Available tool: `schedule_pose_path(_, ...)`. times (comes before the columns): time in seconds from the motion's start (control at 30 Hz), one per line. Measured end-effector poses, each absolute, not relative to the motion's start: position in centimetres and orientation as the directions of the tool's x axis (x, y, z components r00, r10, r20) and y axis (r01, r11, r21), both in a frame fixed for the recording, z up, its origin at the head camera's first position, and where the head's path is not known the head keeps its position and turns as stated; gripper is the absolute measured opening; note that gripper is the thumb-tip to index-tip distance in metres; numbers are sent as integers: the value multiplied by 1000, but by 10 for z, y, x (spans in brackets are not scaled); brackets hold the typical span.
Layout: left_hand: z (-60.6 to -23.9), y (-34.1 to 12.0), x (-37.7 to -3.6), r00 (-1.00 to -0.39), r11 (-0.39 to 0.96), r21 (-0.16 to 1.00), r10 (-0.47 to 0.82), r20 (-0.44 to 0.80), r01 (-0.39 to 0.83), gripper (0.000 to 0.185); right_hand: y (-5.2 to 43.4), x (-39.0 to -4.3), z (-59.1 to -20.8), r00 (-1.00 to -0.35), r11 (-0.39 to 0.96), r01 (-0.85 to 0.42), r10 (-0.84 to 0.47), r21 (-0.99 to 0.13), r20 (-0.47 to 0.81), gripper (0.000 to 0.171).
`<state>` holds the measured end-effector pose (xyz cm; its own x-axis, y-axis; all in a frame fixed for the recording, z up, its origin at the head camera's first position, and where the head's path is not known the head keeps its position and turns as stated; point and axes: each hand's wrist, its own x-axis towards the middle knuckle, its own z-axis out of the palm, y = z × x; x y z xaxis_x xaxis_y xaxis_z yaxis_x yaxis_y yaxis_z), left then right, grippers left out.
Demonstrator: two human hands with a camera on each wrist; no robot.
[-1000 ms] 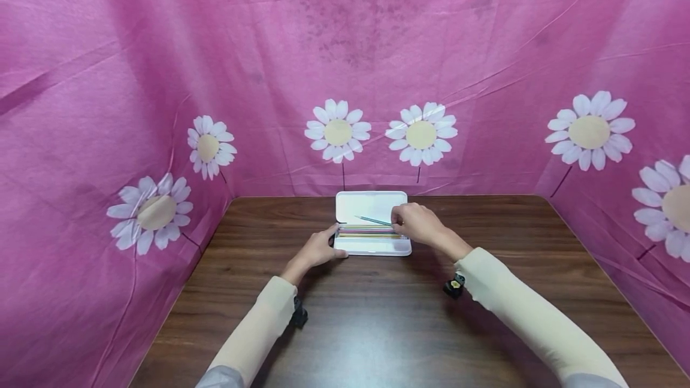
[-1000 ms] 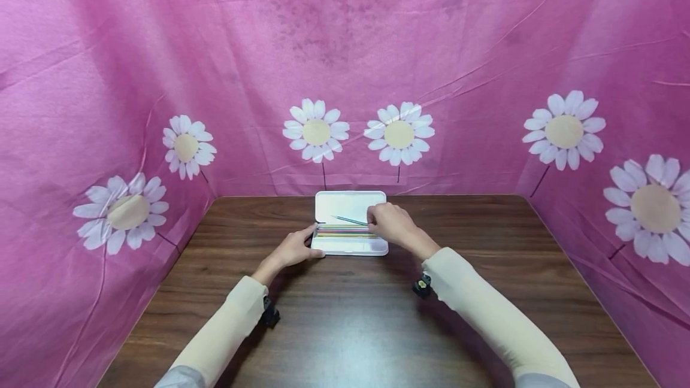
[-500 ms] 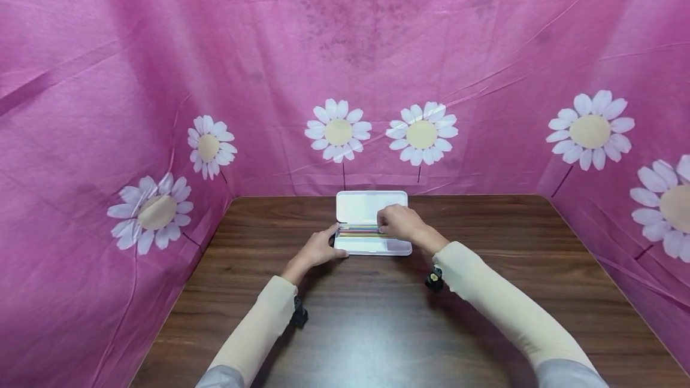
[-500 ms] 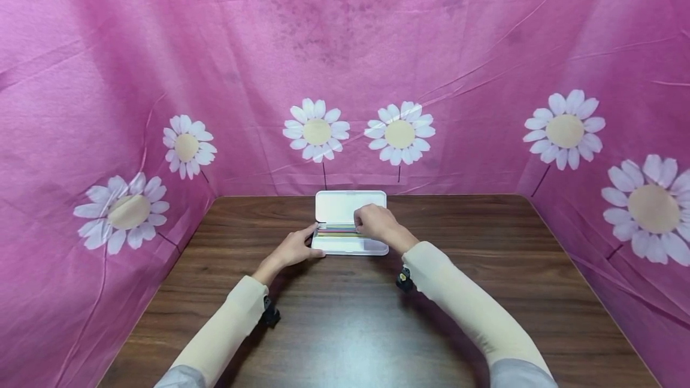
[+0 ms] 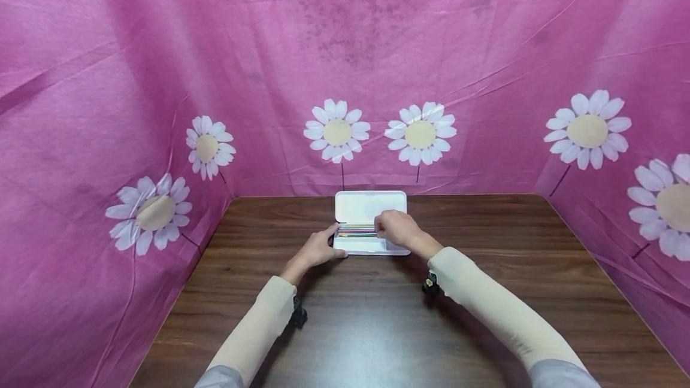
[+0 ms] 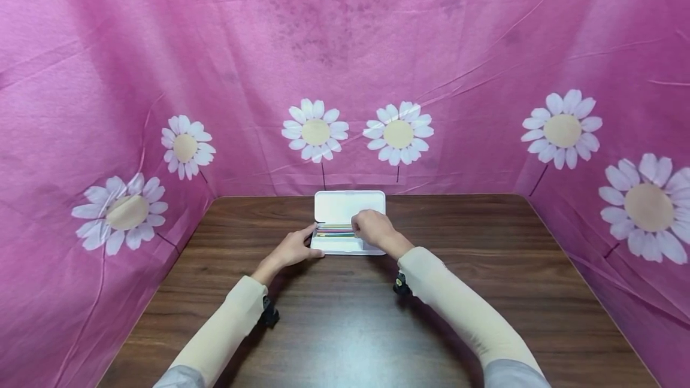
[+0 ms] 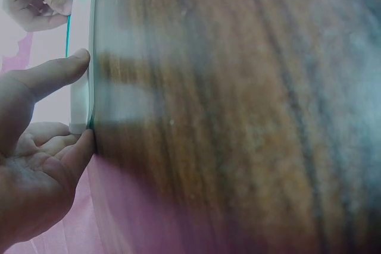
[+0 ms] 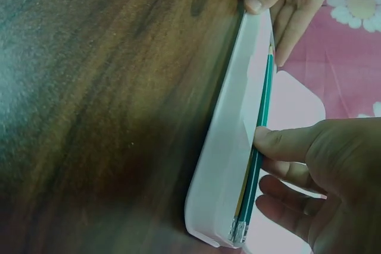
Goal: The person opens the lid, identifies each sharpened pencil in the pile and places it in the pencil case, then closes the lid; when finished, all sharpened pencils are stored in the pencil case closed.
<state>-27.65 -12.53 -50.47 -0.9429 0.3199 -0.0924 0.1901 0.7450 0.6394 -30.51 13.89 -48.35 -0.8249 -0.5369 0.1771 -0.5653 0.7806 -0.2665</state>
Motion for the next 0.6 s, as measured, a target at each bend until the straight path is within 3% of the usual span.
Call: schedule_pose_path(0.6, -503, -124, -275, -944, 739, 647, 318, -92, 185, 93, 141, -306, -486, -824, 769, -566, -540, -295, 171, 14)
